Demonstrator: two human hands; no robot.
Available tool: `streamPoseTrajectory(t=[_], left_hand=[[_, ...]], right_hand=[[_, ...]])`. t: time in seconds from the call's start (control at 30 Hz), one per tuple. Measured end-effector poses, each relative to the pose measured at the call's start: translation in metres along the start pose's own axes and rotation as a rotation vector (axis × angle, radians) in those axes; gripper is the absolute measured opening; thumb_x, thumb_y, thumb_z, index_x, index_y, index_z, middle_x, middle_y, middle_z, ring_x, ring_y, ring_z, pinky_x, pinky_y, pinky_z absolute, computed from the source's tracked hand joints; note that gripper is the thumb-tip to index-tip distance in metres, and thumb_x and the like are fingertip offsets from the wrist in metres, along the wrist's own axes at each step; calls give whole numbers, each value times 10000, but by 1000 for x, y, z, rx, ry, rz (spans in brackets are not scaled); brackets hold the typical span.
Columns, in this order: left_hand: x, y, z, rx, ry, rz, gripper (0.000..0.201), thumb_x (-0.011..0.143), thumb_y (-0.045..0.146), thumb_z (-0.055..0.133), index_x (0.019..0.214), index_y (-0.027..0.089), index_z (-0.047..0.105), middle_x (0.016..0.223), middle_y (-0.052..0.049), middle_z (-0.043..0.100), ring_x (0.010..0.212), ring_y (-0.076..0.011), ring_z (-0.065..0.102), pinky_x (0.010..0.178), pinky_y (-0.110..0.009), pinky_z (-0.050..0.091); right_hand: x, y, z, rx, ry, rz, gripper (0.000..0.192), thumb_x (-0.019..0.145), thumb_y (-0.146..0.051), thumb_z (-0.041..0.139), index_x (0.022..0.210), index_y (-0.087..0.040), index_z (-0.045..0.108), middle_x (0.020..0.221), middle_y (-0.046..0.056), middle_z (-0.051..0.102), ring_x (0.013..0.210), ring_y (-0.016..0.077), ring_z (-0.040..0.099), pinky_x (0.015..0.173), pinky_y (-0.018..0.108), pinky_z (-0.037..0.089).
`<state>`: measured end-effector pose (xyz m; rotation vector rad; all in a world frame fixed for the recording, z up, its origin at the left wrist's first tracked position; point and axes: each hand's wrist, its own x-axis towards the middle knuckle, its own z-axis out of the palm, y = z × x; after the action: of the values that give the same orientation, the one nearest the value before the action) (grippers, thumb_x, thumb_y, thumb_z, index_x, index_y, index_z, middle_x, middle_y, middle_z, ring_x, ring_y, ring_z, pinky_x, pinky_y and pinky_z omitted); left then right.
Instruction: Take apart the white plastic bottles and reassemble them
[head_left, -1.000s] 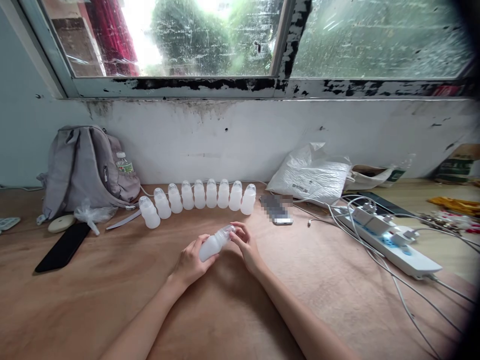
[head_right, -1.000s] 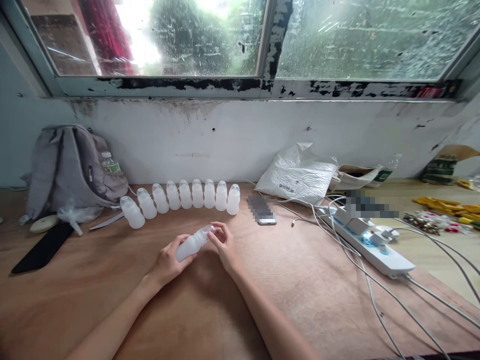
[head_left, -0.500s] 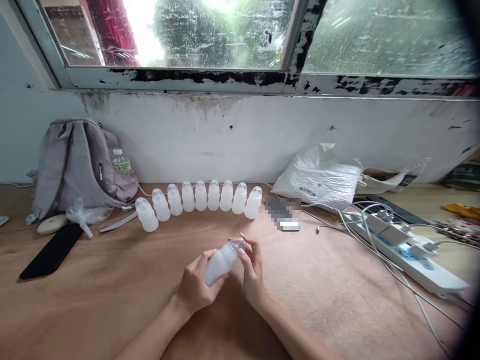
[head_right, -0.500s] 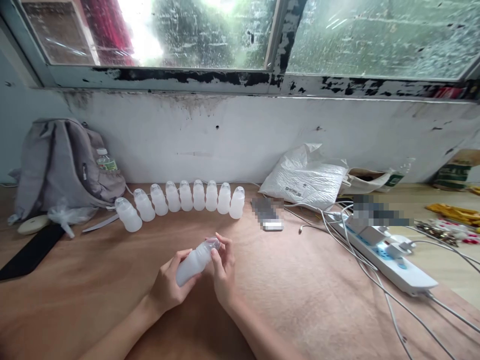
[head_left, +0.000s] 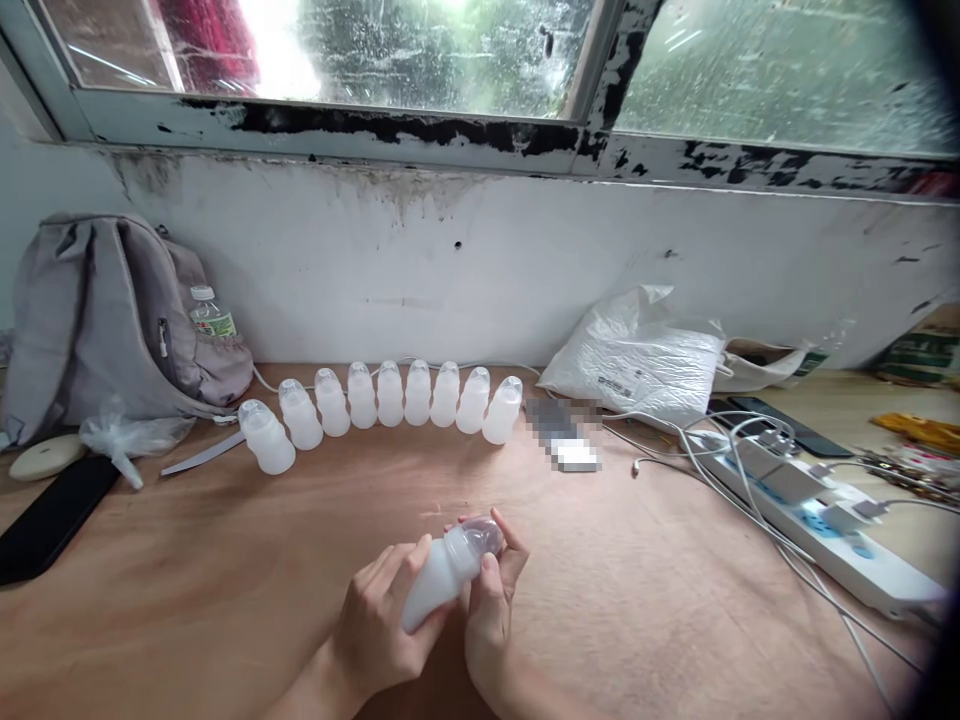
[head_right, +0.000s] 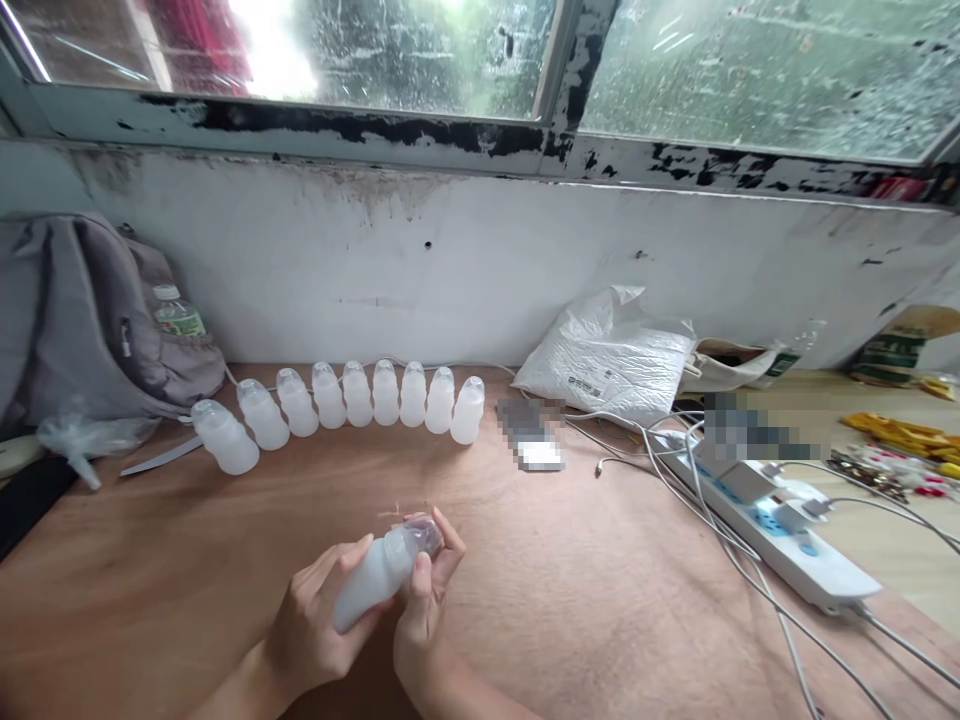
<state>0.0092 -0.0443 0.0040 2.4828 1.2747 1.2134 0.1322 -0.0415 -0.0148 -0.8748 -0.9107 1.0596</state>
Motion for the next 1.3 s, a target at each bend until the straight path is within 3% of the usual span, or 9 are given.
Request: streamPoseTrajectory(t=[0.17,0.57,0.73,0.8,0.87,0.93,1.07,1.3], left_hand=[[-2,1,2,12,-5,-21,518,727,226,547,1201,171,345,932,-100,605,783,-212,600,640,-305,513],[2,-2,3,15,-7,-71,499,720,246,556,1177,188,365,920,-83,612,782,-209,608,647,-299,512],[6,-11,-3,42,10,-155,456,722,291,570,1139,204,408,962,-70,614,816,-199,605,675,-284,506],[9,-15,-7,78,-11,-106,448,721,285,575,1137,213,426,953,-59,622,803,-192,601,668,-283,501],[12,-18,-11,104,-62,8,436,725,272,573,1140,225,448,956,-50,625,804,-188,597,672,-285,496],[14,-19,-14,108,-105,122,433,731,265,565,1149,226,459,967,-50,625,814,-185,594,687,-290,493],[15,-20,-15,92,-101,222,449,736,264,551,1170,200,452,943,-65,630,801,-178,599,688,-291,498],[12,-25,-16,89,-108,273,456,733,265,538,1174,192,447,941,-88,627,796,-194,600,682,-308,495]], right_hand=[[-2,-1,-1,-18,-44,59,352,872,-429,278,1200,-329,199,1078,61,442,891,197,519,793,389,433],[5,-5,2,-98,-84,7,339,877,-431,269,1195,-330,208,1065,50,458,907,191,511,807,382,413],[31,-18,-6,-226,-180,35,339,817,-393,457,1118,-269,363,920,34,528,825,183,518,767,339,409],[47,-26,-10,-190,-211,67,211,811,-409,454,918,-230,482,818,24,550,761,172,521,719,310,414],[61,-33,-15,-106,-262,162,354,834,-462,357,656,-192,502,672,21,537,648,155,511,639,288,417],[71,-39,-17,-17,-376,316,442,833,-485,332,556,-178,485,600,15,513,575,136,490,577,272,407],[74,-45,-16,-9,-562,469,421,812,-467,412,557,-160,546,607,22,535,593,133,493,588,259,401],[70,-47,-16,-99,-658,505,416,794,-488,441,590,-151,574,619,15,515,586,118,473,548,219,368]])
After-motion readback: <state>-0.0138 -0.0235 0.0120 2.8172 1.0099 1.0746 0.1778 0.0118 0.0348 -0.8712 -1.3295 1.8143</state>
